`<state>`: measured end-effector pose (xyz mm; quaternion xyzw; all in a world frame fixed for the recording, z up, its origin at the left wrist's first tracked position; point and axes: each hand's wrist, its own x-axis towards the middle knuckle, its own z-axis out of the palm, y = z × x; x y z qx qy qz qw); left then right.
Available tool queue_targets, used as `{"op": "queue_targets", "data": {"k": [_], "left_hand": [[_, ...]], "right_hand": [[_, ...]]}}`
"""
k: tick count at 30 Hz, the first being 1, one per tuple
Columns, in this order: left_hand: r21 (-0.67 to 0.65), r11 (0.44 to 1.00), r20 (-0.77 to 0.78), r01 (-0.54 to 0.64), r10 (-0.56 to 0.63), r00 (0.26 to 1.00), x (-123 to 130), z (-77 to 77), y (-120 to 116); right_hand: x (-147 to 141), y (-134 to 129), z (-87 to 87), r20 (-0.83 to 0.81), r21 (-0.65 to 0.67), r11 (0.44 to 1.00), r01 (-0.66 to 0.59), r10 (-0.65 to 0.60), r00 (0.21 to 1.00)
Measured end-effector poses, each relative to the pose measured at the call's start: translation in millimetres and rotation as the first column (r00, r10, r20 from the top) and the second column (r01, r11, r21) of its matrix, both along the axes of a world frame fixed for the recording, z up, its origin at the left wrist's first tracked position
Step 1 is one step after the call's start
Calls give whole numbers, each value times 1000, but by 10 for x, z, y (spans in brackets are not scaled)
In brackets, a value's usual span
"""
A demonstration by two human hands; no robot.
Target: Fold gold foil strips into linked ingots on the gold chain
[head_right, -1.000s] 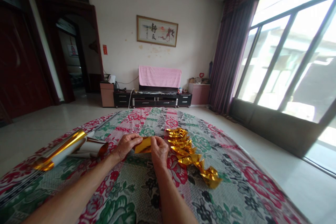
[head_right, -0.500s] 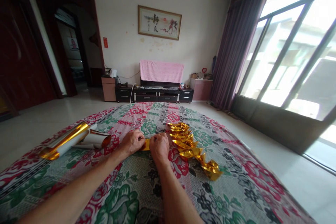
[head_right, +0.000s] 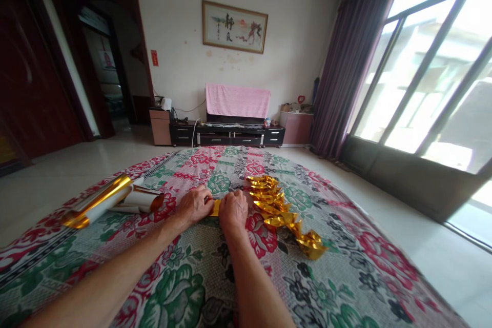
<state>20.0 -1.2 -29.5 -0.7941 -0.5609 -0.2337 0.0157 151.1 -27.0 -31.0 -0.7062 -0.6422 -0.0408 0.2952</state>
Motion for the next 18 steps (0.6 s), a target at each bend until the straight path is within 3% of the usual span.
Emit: {"op": "queue_targets", "data": {"k": [7,13,18], "left_hand": [[-2,999,58,41,-41,997,-18,16,-5],[-25,990,6,135,-135,991,-38,20,1],[37,984,-110,175,-170,979,-31,44,-51]], "right_hand": [[-3,-6,-7,-22,18,1000,-7,7,1000],[15,-23,41,11,-62,997,-41,41,999],[67,-90,41,15,-56,992,-114,115,993]]}}
